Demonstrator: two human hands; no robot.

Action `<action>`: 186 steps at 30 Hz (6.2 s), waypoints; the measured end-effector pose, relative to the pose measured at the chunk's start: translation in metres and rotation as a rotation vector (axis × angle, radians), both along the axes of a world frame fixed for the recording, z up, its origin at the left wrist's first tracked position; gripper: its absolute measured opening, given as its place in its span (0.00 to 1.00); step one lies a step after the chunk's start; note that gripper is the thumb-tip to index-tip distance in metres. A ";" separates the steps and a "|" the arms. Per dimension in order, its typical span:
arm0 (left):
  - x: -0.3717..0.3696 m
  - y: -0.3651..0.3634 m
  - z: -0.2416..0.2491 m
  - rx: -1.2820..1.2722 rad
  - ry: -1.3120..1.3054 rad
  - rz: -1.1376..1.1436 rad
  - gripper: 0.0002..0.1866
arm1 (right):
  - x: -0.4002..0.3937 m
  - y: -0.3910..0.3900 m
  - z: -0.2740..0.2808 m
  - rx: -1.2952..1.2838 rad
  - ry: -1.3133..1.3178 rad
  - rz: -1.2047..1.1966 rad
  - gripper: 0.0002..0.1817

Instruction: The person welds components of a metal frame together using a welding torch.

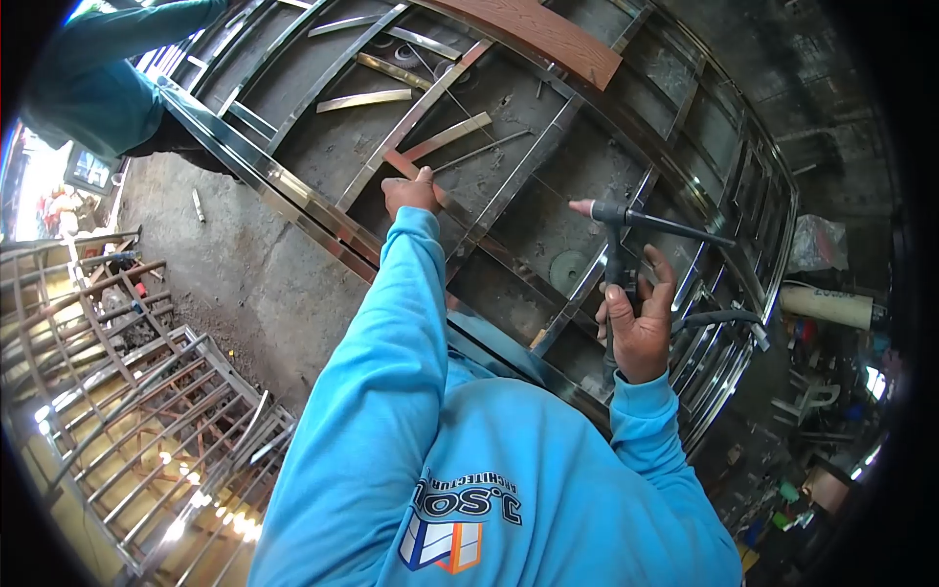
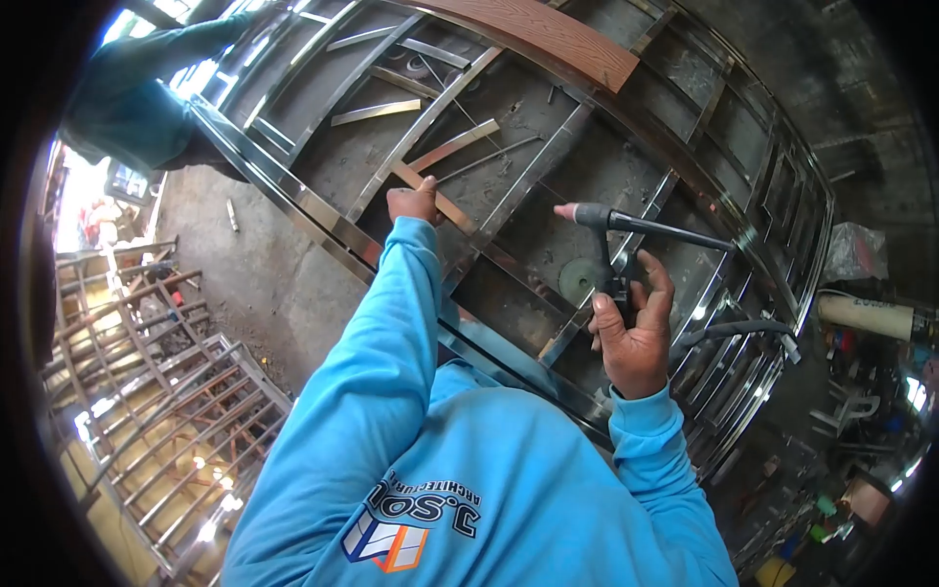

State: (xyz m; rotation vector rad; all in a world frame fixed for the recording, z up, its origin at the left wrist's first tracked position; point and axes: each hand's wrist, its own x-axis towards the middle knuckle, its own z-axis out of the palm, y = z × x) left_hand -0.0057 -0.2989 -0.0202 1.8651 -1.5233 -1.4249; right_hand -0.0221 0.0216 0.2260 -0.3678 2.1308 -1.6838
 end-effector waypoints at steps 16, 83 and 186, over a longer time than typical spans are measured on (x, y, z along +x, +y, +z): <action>0.047 0.026 0.017 0.232 0.596 0.019 0.19 | -0.027 -0.002 -0.028 0.193 -0.105 0.131 0.38; 0.044 0.034 0.027 0.244 0.502 0.045 0.20 | -0.050 -0.057 -0.116 0.299 0.067 0.539 0.32; 0.043 0.035 0.037 0.241 0.487 0.027 0.21 | -0.046 -0.056 -0.128 0.318 -0.066 0.528 0.30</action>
